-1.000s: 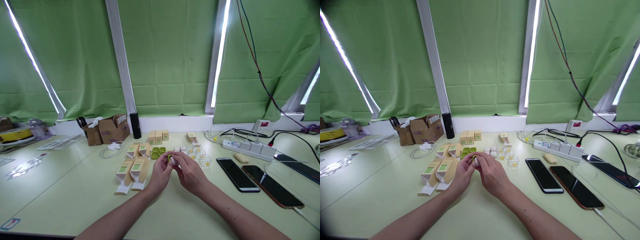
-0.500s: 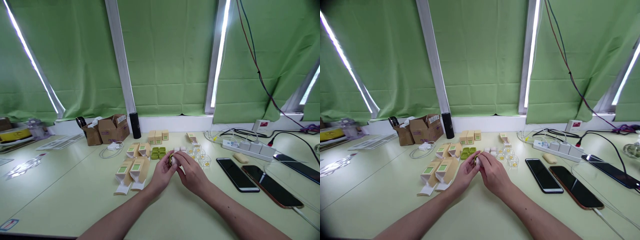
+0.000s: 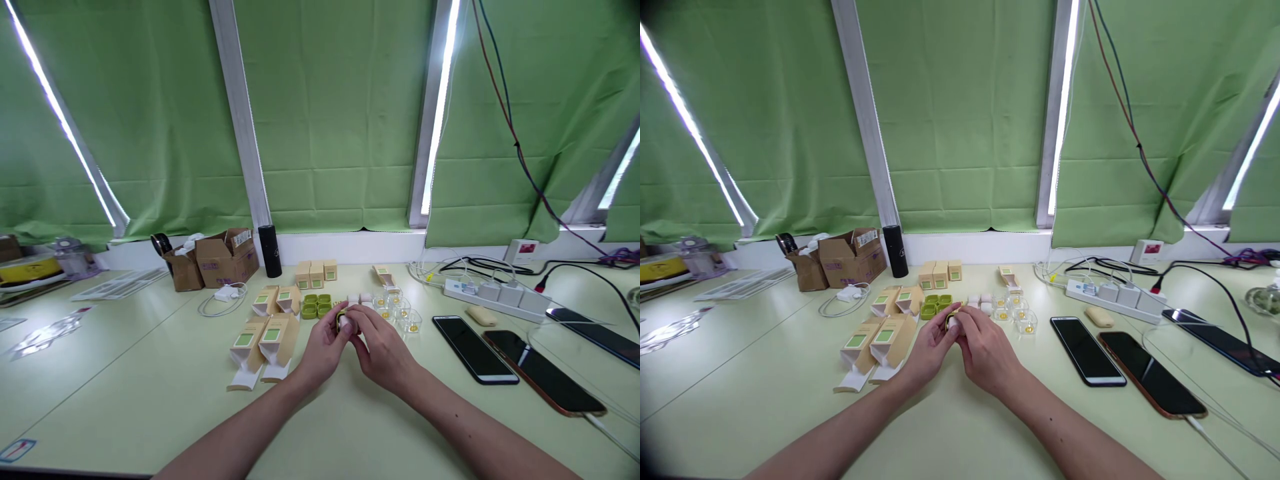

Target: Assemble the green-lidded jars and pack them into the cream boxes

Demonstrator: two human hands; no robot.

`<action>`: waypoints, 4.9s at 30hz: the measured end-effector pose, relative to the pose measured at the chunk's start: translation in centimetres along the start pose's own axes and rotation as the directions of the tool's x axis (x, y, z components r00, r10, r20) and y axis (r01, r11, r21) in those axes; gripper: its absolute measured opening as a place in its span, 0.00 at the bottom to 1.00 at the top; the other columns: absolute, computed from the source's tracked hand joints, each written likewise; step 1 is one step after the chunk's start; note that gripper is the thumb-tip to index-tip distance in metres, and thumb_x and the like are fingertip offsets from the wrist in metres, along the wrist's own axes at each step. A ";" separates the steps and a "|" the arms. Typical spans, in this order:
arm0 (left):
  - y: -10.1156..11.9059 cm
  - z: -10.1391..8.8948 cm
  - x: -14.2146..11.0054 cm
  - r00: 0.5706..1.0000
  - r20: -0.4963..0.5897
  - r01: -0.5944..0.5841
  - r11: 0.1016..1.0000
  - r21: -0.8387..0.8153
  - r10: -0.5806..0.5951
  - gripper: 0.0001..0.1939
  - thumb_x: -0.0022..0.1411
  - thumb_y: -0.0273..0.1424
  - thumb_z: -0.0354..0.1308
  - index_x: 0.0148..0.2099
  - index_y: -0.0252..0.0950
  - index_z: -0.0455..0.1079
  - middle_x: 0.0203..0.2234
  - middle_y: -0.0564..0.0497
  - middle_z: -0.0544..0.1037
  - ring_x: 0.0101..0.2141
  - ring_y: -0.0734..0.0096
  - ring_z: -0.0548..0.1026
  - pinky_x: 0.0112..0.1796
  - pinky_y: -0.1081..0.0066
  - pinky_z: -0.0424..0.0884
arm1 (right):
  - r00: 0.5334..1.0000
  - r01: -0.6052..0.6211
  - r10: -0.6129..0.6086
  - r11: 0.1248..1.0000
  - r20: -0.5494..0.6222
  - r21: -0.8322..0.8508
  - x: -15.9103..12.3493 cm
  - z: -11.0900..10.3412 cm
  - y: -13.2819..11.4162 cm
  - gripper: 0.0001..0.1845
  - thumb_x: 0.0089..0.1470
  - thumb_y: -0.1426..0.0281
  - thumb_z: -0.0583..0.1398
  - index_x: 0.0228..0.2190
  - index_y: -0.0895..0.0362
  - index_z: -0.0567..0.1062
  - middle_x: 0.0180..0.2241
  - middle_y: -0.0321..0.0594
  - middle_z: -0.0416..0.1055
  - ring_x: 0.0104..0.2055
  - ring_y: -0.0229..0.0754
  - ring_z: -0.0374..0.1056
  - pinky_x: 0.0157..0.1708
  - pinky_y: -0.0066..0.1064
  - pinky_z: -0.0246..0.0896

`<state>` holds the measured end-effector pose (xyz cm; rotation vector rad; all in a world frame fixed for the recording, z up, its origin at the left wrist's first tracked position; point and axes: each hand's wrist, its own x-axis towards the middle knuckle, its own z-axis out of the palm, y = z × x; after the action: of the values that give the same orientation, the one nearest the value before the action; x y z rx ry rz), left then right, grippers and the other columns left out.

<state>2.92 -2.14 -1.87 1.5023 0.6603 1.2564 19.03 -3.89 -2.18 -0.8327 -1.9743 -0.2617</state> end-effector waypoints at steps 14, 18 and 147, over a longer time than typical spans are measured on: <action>0.1 0.0 0.1 1.000 -0.014 0.003 0.999 0.036 -0.002 0.32 0.64 0.45 0.65 0.64 0.35 0.68 0.55 0.40 0.78 0.54 0.57 0.76 0.56 0.59 0.72 | 1.000 -0.011 0.011 1.000 -0.003 -0.001 0.0 0.3 0.1 0.20 0.65 0.79 0.53 0.56 0.55 0.67 0.51 0.54 0.74 0.55 0.53 0.74 0.49 0.48 0.78; -0.1 -0.1 0.2 1.000 -0.014 -0.007 0.999 0.054 0.008 0.31 0.64 0.45 0.65 0.64 0.35 0.68 0.55 0.40 0.78 0.54 0.56 0.76 0.56 0.60 0.72 | 1.000 -0.011 0.011 1.000 -0.001 -0.001 0.1 0.3 0.1 0.19 0.64 0.79 0.53 0.55 0.55 0.68 0.51 0.54 0.74 0.54 0.53 0.74 0.47 0.47 0.79; -0.8 -2.8 2.3 0.922 -0.368 0.060 0.981 -0.182 -0.125 0.31 0.50 0.57 0.69 0.37 0.32 0.78 0.32 0.47 0.75 0.33 0.70 0.70 0.32 0.70 0.74 | 0.669 -0.535 0.522 -0.155 0.529 0.831 1.7 -0.7 2.9 0.26 0.39 0.66 0.78 0.39 0.51 0.76 0.42 0.38 0.76 0.45 0.46 0.74 0.50 0.47 0.70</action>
<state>1.21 1.14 -1.95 1.0850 0.8427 1.5049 20.80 -1.34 -0.87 -0.5797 -1.0746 1.5099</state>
